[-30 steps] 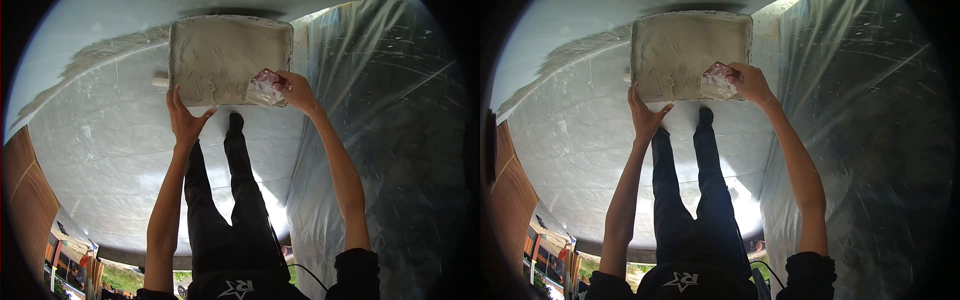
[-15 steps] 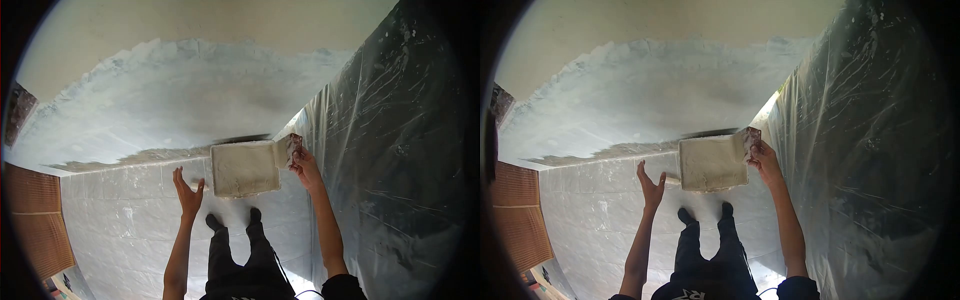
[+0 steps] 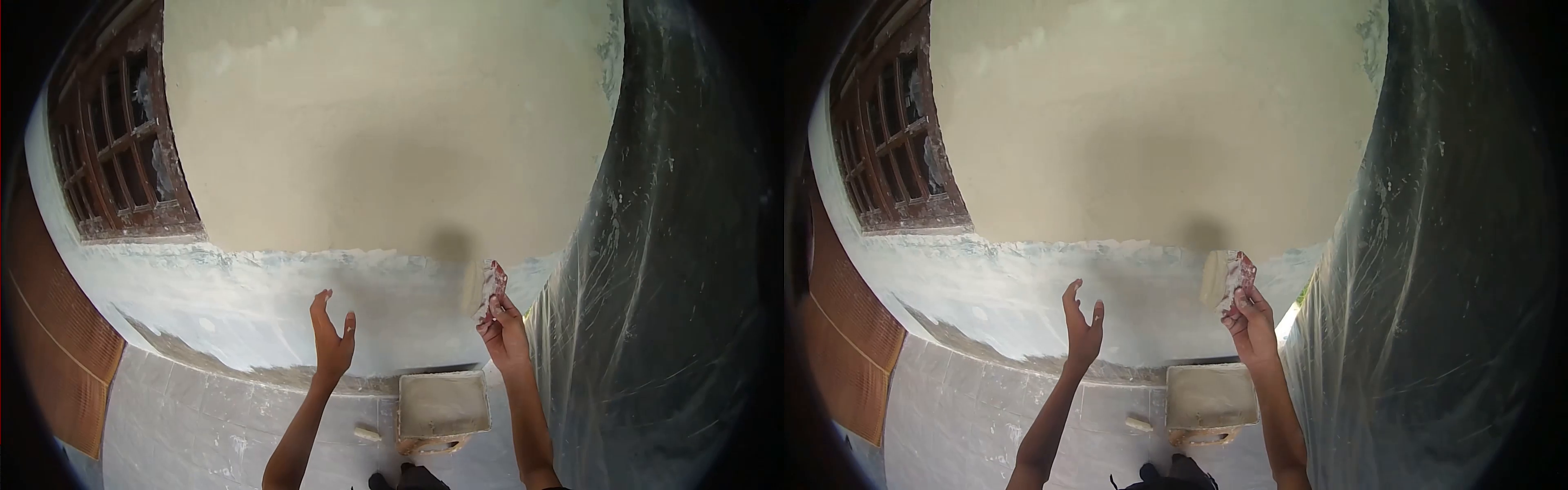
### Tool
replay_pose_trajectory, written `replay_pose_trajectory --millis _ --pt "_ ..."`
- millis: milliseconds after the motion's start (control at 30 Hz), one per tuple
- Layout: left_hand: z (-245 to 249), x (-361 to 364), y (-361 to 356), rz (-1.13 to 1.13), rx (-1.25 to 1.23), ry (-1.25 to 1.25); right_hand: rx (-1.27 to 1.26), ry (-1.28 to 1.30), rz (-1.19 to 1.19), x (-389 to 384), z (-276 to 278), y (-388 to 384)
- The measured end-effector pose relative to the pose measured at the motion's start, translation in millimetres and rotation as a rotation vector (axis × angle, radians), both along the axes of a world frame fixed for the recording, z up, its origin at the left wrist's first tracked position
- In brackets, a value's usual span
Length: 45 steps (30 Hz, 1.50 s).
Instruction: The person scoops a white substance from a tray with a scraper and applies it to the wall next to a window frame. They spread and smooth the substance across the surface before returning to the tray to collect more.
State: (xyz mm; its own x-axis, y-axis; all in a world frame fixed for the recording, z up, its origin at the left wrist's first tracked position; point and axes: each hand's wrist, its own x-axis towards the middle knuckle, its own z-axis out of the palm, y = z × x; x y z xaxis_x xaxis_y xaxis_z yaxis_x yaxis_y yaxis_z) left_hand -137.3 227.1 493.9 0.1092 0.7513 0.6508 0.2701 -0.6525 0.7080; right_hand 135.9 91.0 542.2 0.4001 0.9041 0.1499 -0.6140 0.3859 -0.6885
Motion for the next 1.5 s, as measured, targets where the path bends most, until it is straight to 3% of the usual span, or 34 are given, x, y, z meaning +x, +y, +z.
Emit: replay_pose_trajectory --millis 200,267,600,733,867,933,967,1033,1067,1133,1333,1500 --pt "89.1 -33.9 17.6 0.035 0.132 -0.132 0.180 -0.095 0.076 -22.4 69.9 39.3" --pt "108.7 -46.0 21.6 0.066 0.157 -0.137 0.137 -0.114 0.032 -35.5 95.1 50.1" --pt "174.8 -107.4 73.7 0.170 0.328 -0.164 0.297 -0.290 0.081 -101.9 177.8 110.5" --pt "197.9 -139.5 116.0 0.155 0.383 -0.210 0.318 -0.392 -0.064 -153.6 215.9 146.1" --pt "219.0 -180.1 164.1 0.159 0.451 -0.233 0.321 -0.508 -0.247 -211.6 255.5 191.4" --pt "231.1 -199.1 189.4 0.158 0.500 -0.234 0.460 -0.710 -0.513 -236.3 277.9 223.7" --pt "237.2 -207.7 202.0 0.141 0.495 -0.234 0.451 -0.712 -0.528 -248.8 287.6 238.7" --pt "250.4 -221.7 225.9 0.169 0.525 -0.250 0.610 -1.036 -1.005 -271.1 306.1 267.8" --pt "256.4 -227.0 234.0 0.153 0.524 -0.250 0.601 -1.039 -1.019 -279.7 313.9 280.8" --pt "267.8 -236.0 245.9 0.149 0.569 -0.252 0.815 -1.439 -1.393 -295.2 326.6 301.2" --pt "279.3 -246.3 292.3 0.169 0.684 -0.204 0.976 -1.622 -1.779 -318.7 335.6 332.7" --pt "277.0 -243.1 304.2 0.210 0.736 -0.177 1.014 -1.657 -1.901 -321.6 339.2 343.4"
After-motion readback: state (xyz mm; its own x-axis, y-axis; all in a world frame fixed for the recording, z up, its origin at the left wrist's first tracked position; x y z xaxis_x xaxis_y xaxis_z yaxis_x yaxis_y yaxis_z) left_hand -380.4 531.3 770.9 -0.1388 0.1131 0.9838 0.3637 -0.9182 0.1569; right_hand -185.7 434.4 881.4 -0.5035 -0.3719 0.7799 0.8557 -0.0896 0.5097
